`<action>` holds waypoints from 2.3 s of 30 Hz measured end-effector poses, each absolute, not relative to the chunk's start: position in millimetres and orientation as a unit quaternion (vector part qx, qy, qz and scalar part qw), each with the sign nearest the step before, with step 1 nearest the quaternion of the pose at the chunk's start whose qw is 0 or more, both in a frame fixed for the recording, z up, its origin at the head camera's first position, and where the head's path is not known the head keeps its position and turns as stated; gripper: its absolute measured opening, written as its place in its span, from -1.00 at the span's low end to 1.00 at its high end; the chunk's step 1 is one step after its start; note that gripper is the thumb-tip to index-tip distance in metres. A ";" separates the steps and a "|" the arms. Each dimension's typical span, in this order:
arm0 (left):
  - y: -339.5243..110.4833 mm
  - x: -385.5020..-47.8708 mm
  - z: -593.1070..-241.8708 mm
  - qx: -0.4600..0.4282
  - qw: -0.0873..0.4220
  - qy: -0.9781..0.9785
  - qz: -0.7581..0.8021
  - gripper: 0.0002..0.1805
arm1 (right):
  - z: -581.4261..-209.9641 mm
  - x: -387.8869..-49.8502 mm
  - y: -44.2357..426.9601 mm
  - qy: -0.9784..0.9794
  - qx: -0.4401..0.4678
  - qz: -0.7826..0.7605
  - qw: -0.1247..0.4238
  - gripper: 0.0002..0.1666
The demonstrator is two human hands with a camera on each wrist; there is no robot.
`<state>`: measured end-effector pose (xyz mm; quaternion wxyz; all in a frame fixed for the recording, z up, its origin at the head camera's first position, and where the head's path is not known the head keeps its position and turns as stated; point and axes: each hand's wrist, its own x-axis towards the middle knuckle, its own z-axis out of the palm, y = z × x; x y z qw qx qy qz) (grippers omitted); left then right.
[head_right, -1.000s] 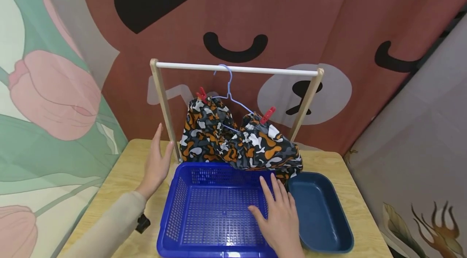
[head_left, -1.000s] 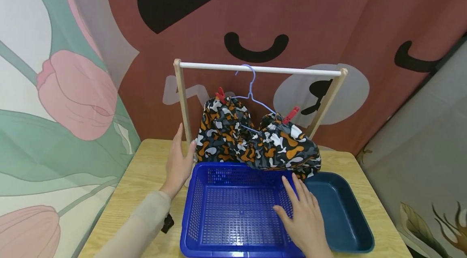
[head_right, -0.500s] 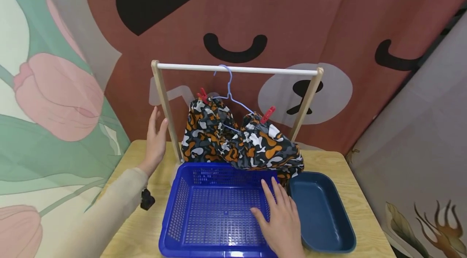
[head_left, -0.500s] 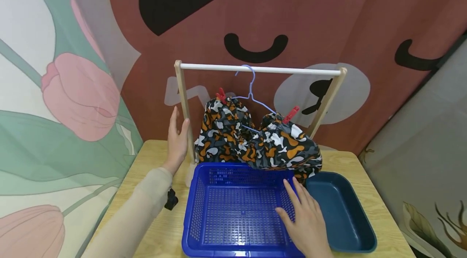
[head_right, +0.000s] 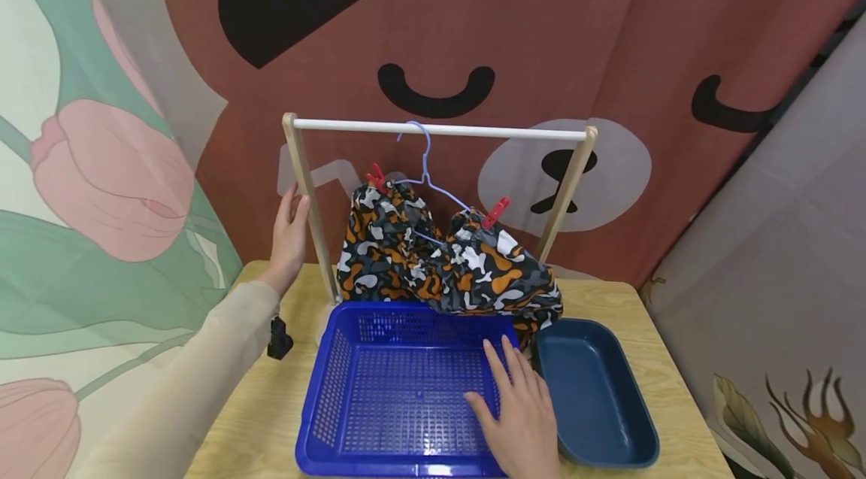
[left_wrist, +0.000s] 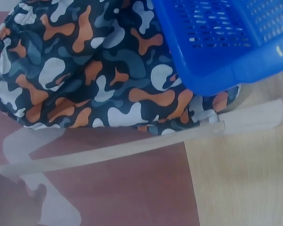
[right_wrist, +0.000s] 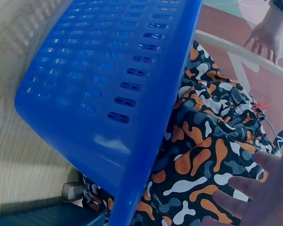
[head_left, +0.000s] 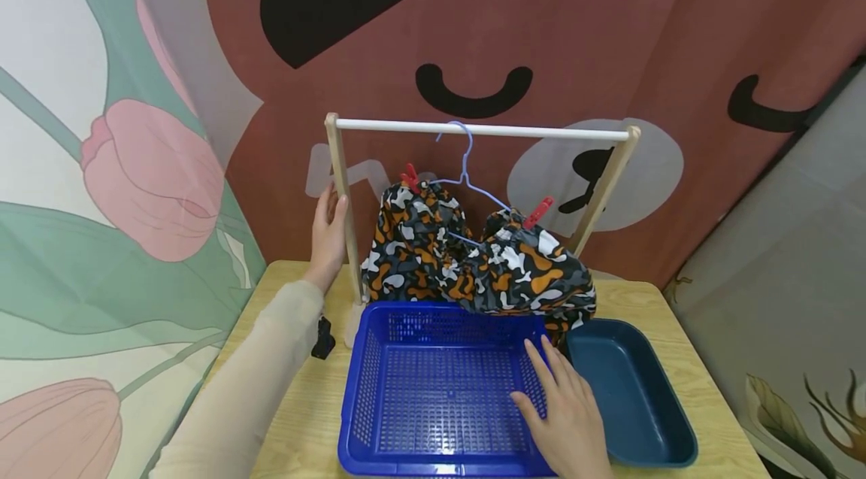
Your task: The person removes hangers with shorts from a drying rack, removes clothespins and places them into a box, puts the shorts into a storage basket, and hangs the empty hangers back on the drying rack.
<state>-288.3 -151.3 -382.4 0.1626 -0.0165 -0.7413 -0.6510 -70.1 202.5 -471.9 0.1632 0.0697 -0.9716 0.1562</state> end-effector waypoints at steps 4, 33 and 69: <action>-151.7 -294.4 -381.9 -0.021 0.152 -0.744 -0.651 -0.35 | -471.2 -71.6 203.1 -0.971 0.072 0.155 0.164 -0.13; -169.6 -315.1 -384.9 -0.017 0.093 -0.727 -0.680 -0.41 | -397.4 -123.2 208.2 -0.902 0.157 0.188 0.355 -0.20; -151.4 -313.4 -375.0 -0.018 0.099 -0.727 -0.679 -0.45 | -374.8 -191.2 222.6 -0.893 0.005 0.318 0.319 -0.61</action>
